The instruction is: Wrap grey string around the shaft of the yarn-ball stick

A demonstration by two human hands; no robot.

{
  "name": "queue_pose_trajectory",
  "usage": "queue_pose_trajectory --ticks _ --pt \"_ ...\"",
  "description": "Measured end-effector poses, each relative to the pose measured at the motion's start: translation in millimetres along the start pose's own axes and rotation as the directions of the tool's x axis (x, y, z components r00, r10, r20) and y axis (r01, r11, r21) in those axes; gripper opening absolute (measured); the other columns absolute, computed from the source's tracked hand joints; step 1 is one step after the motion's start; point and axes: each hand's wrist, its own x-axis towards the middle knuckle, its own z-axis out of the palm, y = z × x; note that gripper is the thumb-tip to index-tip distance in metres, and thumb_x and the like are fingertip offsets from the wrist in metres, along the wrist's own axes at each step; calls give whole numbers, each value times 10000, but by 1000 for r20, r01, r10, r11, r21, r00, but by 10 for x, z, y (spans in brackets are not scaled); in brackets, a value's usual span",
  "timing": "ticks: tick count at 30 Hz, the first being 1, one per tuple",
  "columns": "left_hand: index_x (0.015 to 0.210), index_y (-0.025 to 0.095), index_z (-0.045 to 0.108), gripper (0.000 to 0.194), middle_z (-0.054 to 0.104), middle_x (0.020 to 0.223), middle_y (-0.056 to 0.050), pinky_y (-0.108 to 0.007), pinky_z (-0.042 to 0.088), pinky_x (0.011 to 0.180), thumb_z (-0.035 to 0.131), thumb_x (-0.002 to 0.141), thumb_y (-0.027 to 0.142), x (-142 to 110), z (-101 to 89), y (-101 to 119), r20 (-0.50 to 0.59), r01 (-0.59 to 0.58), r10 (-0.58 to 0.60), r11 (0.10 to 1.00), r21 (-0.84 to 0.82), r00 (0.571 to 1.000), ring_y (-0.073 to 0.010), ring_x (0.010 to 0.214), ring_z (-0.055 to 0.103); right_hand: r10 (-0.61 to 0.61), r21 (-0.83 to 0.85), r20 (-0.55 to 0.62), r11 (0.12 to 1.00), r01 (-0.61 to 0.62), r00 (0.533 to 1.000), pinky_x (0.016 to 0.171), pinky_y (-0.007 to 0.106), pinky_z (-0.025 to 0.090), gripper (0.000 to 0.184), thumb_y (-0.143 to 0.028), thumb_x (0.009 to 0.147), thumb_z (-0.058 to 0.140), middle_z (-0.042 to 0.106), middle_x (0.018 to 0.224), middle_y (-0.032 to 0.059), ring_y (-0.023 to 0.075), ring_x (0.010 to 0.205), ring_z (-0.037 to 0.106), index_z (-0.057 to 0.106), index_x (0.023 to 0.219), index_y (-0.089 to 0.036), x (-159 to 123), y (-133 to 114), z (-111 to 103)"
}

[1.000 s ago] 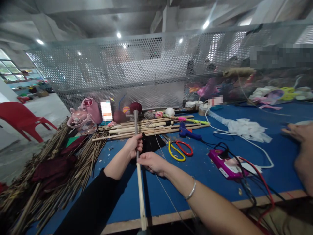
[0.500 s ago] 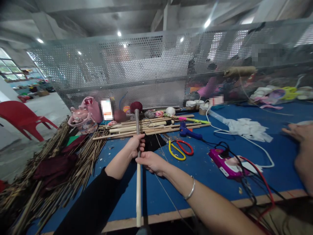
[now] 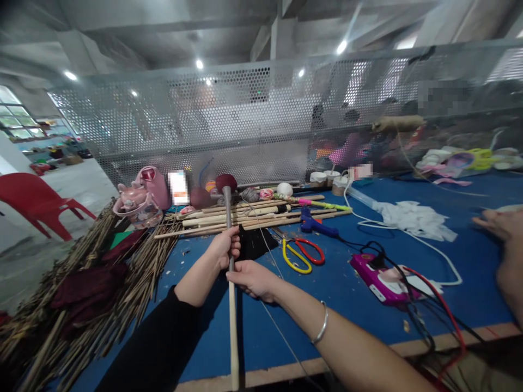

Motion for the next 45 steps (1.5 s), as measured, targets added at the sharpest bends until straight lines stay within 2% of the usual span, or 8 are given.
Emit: queue_pose_trajectory --ticks 4,10,17,24,30,34,39,45 --pt "660 177 366 207 215 467 102 -111 111 307 528 742 278 -10 6 6 33 -11 12 999 -31 999 -4 329 164 49 86 85 995 -57 995 283 140 71 248 -377 735 550 245 402 -122 16 315 108 497 818 -150 -14 -22 -31" --pt "661 173 370 187 276 474 91 -98 134 299 517 749 250 5 -4 -9 25 25 -25 999 -23 999 -1 322 202 -15 -4 -79 1000 15 997 261 153 103 318 -374 682 612 264 382 -117 18 286 154 369 621 -178 11 7 -1" --pt "683 166 405 191 192 466 102 -96 103 297 466 793 310 -8 -8 19 91 74 -69 995 -59 994 -4 321 162 16 137 111 990 -31 994 296 141 59 235 -355 736 565 229 431 -113 19 343 111 491 812 -145 -38 -48 -61" --pt "668 171 373 176 278 468 92 -100 167 297 499 771 239 26 -16 -20 15 46 -45 998 -33 999 -4 317 221 3 45 -55 999 0 998 268 154 82 290 -357 717 587 266 392 -114 23 300 134 363 651 -186 8 27 -47" --pt "672 172 384 185 214 450 104 -100 103 295 500 769 278 27 -19 -5 83 53 -49 998 -46 995 -3 315 165 54 169 173 982 -84 983 304 137 53 209 -337 751 550 213 427 -115 22 352 87 480 837 -160 -62 -66 -71" --pt "673 169 384 172 230 449 102 -93 132 297 486 776 262 25 -16 1 89 53 -49 998 -45 995 -1 315 184 17 168 89 985 -32 996 295 142 53 204 -326 729 572 227 412 -116 22 343 95 454 757 -162 -35 -38 -46" --pt "678 172 379 163 271 451 96 -96 148 290 493 769 244 15 -7 -28 38 34 -33 999 -22 999 -3 307 220 1 54 -43 999 1 999 268 151 78 269 -334 706 594 249 373 -121 22 297 119 376 656 -184 -1 1 1" --pt "673 172 393 189 208 444 106 -95 122 289 493 772 298 -13 -3 15 97 58 -55 998 -33 994 -2 310 167 36 163 123 985 -56 992 304 139 55 221 -331 729 565 216 425 -119 19 344 94 489 836 -154 -53 -60 -32"
